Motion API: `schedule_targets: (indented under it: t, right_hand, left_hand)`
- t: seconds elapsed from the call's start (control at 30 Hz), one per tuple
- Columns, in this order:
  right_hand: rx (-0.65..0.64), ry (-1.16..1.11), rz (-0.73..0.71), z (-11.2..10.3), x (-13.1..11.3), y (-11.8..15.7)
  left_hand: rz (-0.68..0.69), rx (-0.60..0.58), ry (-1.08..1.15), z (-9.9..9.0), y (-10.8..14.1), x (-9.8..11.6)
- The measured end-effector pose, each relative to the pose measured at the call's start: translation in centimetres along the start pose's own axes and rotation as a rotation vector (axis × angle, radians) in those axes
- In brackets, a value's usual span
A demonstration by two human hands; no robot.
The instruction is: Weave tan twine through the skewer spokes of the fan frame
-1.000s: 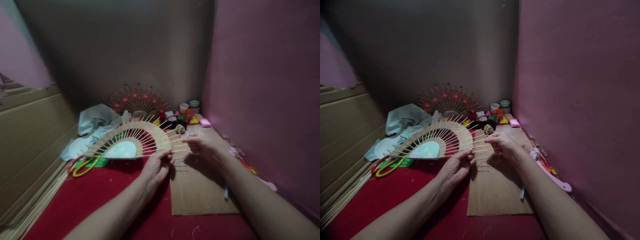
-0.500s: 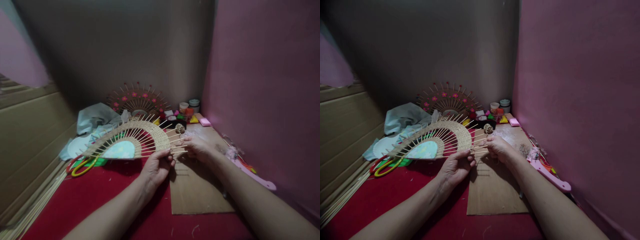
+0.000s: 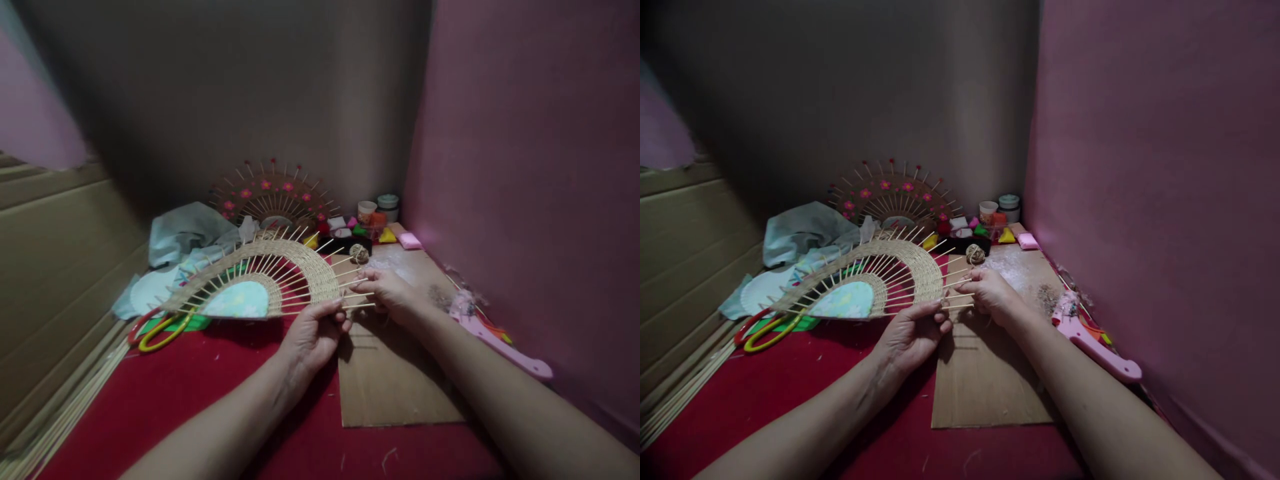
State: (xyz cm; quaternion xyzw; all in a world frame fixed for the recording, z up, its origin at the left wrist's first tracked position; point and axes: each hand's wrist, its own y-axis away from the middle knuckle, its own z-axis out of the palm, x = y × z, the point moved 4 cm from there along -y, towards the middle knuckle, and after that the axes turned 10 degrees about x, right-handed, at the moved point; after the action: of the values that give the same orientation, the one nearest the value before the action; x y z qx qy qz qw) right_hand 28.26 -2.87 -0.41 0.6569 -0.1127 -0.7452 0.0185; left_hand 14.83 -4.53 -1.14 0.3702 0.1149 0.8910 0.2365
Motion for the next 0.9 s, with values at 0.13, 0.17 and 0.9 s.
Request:
schedule_targets:
  t: [0.13,0.17,0.9]
  right_hand:
    - [0.045,0.111,-0.046,0.0,-0.4,0.2]
    - [0.050,0.114,-0.053,0.0,-0.5,0.2]
    - [0.082,0.225,-0.046,0.1,-0.5,0.3]
  left_hand:
    - [0.013,0.006,-0.013,0.0,0.1,-0.1]
    - [0.015,0.011,-0.020,0.0,0.2,-0.1]
    - [-0.096,0.030,0.024,-0.4,1.4,-1.1]
